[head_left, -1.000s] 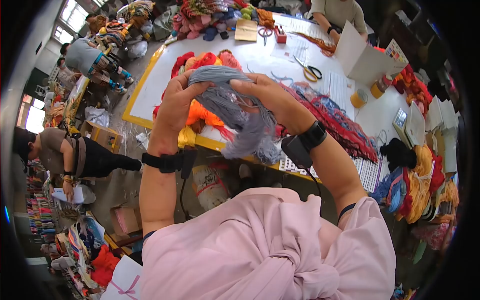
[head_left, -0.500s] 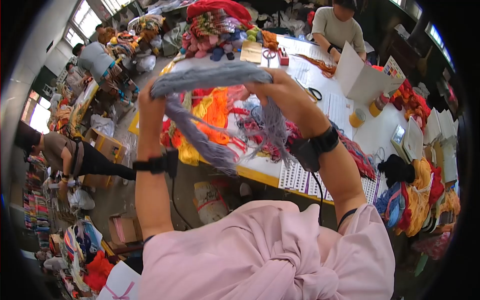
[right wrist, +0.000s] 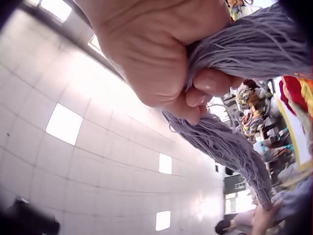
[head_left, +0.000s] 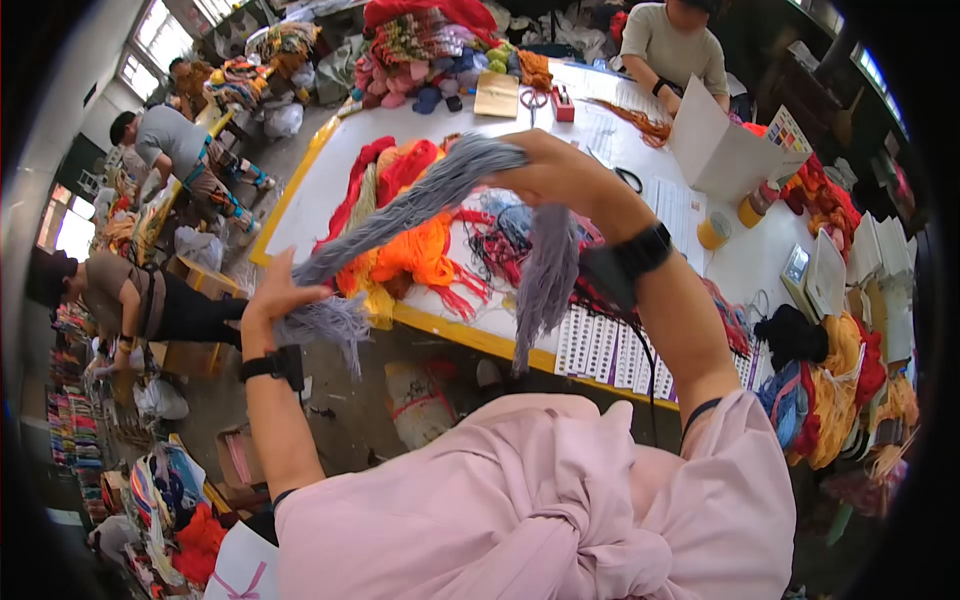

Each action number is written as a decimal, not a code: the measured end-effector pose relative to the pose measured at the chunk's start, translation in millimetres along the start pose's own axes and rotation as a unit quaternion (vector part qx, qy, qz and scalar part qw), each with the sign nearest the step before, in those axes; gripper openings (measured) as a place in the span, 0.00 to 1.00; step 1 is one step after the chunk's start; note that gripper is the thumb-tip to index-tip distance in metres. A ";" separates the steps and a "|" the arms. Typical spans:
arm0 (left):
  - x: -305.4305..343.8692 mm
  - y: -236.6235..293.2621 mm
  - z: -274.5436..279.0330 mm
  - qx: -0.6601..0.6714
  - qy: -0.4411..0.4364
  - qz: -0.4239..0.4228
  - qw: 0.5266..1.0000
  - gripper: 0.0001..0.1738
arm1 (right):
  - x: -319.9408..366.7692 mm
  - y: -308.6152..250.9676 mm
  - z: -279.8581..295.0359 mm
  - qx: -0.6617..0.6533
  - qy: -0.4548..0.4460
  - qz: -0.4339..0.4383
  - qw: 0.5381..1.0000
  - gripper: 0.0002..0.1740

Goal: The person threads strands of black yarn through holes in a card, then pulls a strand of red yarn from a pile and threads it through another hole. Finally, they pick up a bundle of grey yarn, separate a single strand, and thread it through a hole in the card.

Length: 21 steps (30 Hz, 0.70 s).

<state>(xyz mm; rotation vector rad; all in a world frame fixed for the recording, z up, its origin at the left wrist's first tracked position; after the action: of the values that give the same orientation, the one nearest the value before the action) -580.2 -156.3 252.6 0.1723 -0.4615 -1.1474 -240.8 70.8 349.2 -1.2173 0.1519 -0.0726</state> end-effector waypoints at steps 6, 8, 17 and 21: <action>-16.7 211.4 -36.3 0.515 -0.173 -0.330 0.772 0.38 | -74.0 -19.0 -44.3 0.122 -0.086 0.024 0.988 0.16; -26.6 200.8 -83.4 0.538 -0.298 -0.252 0.747 0.25 | -75.3 -16.6 -31.1 0.080 -0.075 0.007 0.994 0.15; -19.9 220.9 79.7 0.765 -0.206 -0.387 0.471 0.26 | -18.0 108.9 31.0 0.158 0.023 -0.013 0.987 0.17; -20.5 238.2 155.2 0.594 0.035 -0.406 0.694 0.25 | 57.5 219.5 76.2 0.090 0.155 -0.092 0.979 0.19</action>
<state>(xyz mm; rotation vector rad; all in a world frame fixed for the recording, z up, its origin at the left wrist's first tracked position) -455.6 -24.4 472.4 1.7064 -1.0809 -1.5108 -177.9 209.5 164.6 -1.0306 0.2975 -0.4309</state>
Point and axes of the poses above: each hand's wrist, its own x-axis away from the middle knuckle, its own z-axis out of the back of the hand, y = z × x, the point moved 8 cm from there along -x, towards the middle knuckle, and after that the axes turned 15 degrees about -y, right-handed, at the moved point
